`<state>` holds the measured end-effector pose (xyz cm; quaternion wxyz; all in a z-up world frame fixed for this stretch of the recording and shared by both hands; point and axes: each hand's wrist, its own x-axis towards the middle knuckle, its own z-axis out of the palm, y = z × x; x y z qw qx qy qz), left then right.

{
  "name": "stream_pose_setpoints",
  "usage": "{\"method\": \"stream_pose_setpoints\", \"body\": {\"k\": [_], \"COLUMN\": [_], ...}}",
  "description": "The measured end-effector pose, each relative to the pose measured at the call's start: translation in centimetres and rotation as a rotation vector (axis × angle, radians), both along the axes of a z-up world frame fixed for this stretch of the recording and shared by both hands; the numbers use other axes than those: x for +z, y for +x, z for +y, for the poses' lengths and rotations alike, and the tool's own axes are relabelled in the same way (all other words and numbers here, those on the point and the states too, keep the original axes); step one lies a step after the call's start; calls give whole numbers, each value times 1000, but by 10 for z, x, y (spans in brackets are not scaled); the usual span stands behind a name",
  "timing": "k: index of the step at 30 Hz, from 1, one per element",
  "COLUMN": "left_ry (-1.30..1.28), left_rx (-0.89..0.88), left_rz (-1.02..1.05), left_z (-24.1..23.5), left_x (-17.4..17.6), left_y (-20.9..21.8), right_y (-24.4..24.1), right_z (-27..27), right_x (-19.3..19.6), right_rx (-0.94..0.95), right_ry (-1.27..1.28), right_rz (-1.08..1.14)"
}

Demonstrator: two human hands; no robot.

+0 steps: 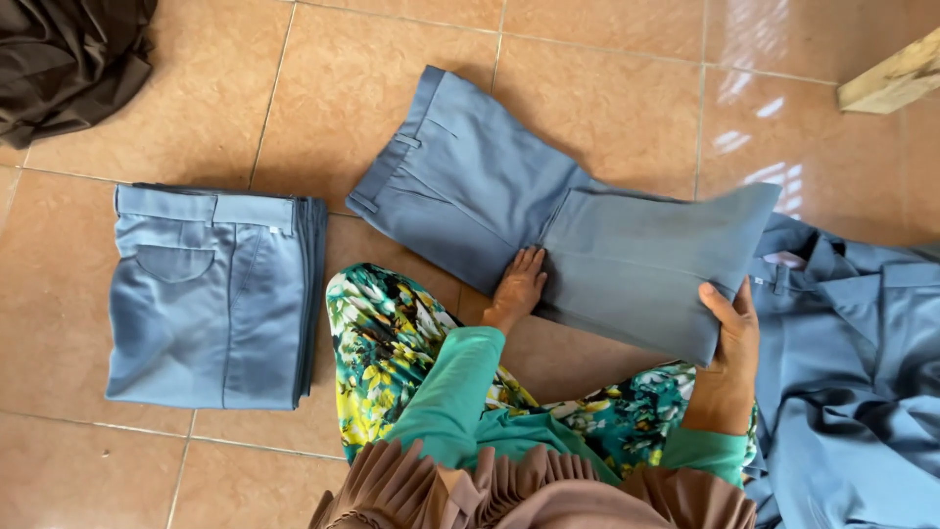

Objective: The person sits on a tiled floor and folds multiple pairs of grey trousers by hand. They smooth each pair, fold the legs, and then fold the garment in half before stacking it with the others.

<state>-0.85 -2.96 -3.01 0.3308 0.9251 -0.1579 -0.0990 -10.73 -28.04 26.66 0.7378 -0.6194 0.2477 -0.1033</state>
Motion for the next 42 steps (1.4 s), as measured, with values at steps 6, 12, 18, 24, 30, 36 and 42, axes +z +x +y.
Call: {"method": "stream_pose_setpoints", "body": {"k": [6, 12, 18, 24, 30, 36, 42], "left_ry": [-485, -934, -934, -1150, -581, 243, 174], "left_rx": [71, 37, 539, 767, -95, 681, 678], "left_rz": [-121, 350, 903, 1000, 650, -552, -147], "left_z": [-34, -24, -49, -80, -127, 42, 84], "left_x": [9, 43, -36, -55, -53, 100, 59], "left_y": [-34, -115, -126, -121, -83, -19, 25], "right_y": [37, 118, 154, 134, 95, 93, 82], "right_z": [33, 58, 214, 158, 130, 88, 105], "right_x": [78, 49, 15, -197, -204, -171, -178], "right_rx": [-189, -1, 441, 530, 686, 660, 527], "right_ry": [92, 100, 137, -1202, -1289, -1323, -1437], "right_rz": [-81, -240, -90, 239, 426, 267, 162]}}
